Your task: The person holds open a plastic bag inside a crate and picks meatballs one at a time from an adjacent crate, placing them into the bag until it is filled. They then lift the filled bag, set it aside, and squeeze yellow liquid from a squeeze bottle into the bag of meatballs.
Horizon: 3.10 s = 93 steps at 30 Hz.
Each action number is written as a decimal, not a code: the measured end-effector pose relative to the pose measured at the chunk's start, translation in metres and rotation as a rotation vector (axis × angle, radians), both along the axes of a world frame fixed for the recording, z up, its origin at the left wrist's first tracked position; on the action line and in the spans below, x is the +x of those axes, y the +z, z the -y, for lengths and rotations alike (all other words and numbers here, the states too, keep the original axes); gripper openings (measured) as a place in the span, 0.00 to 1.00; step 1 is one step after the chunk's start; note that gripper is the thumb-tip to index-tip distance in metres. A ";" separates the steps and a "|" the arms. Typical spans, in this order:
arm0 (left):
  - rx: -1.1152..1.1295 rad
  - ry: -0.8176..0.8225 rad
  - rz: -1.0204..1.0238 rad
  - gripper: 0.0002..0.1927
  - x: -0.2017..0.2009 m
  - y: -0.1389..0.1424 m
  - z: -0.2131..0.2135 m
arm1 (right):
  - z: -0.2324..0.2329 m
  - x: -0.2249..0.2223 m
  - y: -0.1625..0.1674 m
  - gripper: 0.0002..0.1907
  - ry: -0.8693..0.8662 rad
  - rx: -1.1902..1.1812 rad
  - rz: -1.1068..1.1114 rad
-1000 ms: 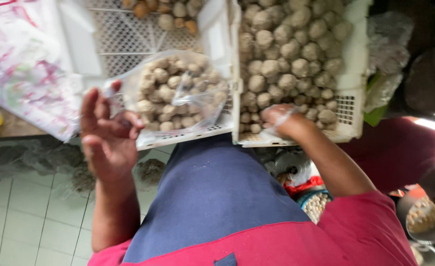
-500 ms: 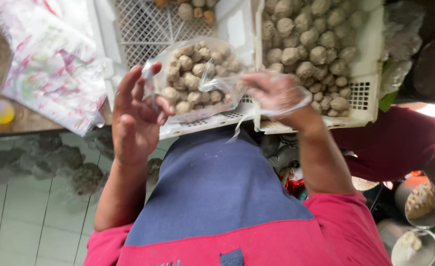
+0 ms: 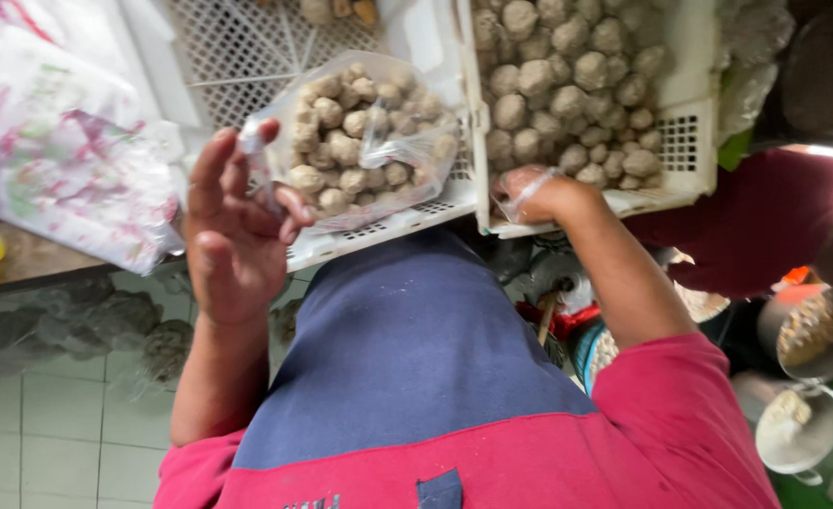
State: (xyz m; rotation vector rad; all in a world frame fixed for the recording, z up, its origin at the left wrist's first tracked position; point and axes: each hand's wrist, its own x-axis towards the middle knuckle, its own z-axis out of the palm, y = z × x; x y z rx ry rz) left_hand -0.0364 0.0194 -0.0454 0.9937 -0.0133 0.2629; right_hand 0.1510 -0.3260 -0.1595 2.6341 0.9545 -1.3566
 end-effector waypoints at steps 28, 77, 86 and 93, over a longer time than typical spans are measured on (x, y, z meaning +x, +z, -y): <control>0.014 -0.004 0.012 0.42 -0.003 0.005 0.001 | 0.027 0.015 0.026 0.18 -0.168 0.091 0.132; 0.009 -0.045 0.019 0.43 0.007 0.006 0.000 | -0.017 -0.002 0.001 0.13 0.020 0.005 0.176; -0.017 -0.070 0.057 0.43 0.012 0.005 -0.003 | -0.050 -0.001 0.114 0.17 -0.293 0.717 -0.135; 0.012 -0.071 0.052 0.44 0.012 0.008 -0.002 | -0.159 -0.030 0.116 0.27 0.070 1.099 0.070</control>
